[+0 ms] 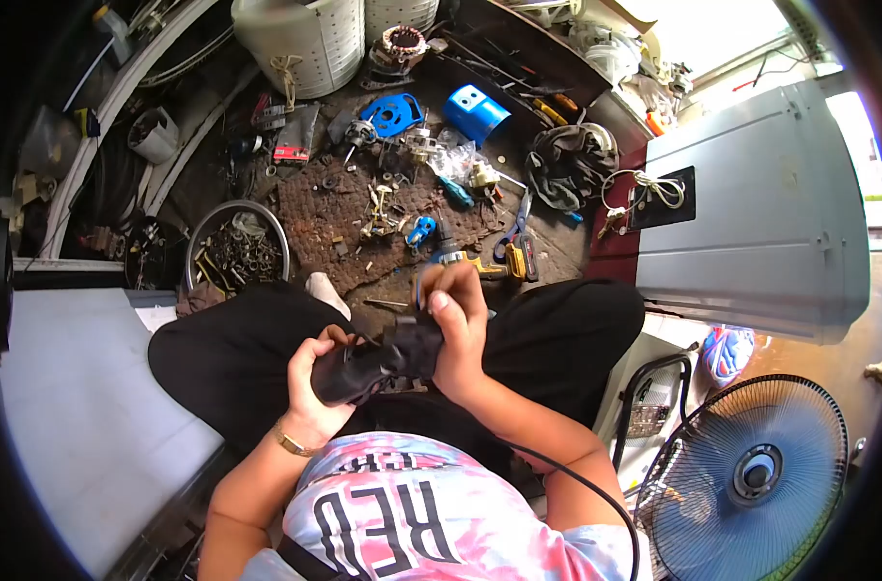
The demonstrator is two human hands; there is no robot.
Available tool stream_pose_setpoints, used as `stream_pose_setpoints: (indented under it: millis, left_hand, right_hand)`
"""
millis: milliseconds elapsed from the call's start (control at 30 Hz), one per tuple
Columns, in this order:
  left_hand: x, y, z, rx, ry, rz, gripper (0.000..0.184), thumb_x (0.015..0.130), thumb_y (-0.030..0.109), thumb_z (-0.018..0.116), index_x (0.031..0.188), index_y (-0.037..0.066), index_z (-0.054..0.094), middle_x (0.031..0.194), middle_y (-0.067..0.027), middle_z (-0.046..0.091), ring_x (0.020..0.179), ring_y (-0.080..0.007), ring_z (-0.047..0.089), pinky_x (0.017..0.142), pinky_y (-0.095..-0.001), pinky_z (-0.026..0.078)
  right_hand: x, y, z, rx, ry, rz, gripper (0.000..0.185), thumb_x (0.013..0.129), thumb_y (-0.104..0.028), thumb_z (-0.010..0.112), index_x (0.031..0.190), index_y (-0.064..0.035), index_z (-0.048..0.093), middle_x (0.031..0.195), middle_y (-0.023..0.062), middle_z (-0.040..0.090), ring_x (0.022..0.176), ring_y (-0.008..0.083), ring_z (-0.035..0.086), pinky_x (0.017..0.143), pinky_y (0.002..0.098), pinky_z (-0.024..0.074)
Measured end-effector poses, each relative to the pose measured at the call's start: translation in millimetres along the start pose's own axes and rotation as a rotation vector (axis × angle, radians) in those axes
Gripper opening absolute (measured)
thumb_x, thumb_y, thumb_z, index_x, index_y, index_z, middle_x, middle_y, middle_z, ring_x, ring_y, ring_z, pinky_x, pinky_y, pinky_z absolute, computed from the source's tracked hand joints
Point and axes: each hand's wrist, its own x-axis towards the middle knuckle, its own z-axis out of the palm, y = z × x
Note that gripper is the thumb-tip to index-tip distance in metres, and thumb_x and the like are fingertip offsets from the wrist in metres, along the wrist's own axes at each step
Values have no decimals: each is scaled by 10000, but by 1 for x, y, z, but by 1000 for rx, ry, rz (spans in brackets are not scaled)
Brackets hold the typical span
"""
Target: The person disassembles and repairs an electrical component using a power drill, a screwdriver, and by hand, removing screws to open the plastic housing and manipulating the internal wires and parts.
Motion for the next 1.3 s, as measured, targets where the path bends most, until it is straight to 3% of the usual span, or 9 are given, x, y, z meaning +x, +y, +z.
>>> stream_pose_setpoints:
  millis: [33,67,200,400,500,700,1133,1233,1300]
  left_hand:
    - [2,-1,-3,-58,0,-35,192,879,308,487,909,139,573,987,-53,652,938,-226,630,782,-413,520]
    - [4,-2,-6,-118,3,-69,201,885,317,486,918,145,586,995,-57,665,932,-230,638,777,-421,524]
    - [11,2,-4,-149,51,-125,248,924,337,468,936,128,601,955,-88,689,900,-251,666,765,-466,547]
    - [8,-14,-19,644,-21,174,496,1007,480,355,1223,36,406,1084,-66,575,824,-155,634,707,-306,547]
    - [2,-22,-23,965,-203,548,504,940,291,612,1248,-25,369,1050,-73,544,896,-164,586,773,-303,516]
    - [-8,-21,-24,1512,-169,790,538,852,221,743,1214,-52,453,1117,-182,595,1001,-194,611,830,-340,505]
    - [6,-33,-20,1136,100,849,490,761,350,825,973,-25,590,710,-54,678,621,-78,625,554,-243,482]
    - [-1,-23,-19,1522,100,765,630,695,514,822,933,-21,590,644,-22,643,581,-126,636,544,-272,487]
    - [-4,-15,-12,1333,-4,721,719,695,549,804,1067,-22,572,898,-90,658,814,-202,662,625,-296,517]
  right_hand:
    - [5,3,5,95,45,12,391,873,-424,614,1004,-74,498,881,123,537,782,191,520,765,306,465]
    - [4,7,-7,409,-130,158,640,835,-440,711,1259,-70,405,1241,117,506,1074,214,525,925,352,447]
    - [-25,38,-22,153,-195,361,938,739,-435,820,1425,-36,322,1342,99,474,1199,195,501,1028,352,398]
    - [-23,26,-9,89,184,348,579,952,-247,618,1399,-33,318,1176,93,571,997,146,591,821,284,515]
    - [-22,30,-6,117,255,289,527,962,-275,594,1380,-80,341,1087,75,586,910,148,602,786,286,527]
    - [-19,26,2,75,314,245,415,979,-344,530,1312,-127,409,990,48,578,813,126,589,705,286,532]
    - [-8,23,7,66,333,187,412,968,-380,560,1213,-66,454,934,37,582,764,114,580,663,259,503]
    - [-6,19,8,83,306,179,416,963,-359,579,1223,-61,449,953,45,586,786,116,581,675,264,504]
    - [-8,16,10,71,275,162,420,960,-341,589,1234,-58,445,977,50,586,817,118,579,701,268,503]
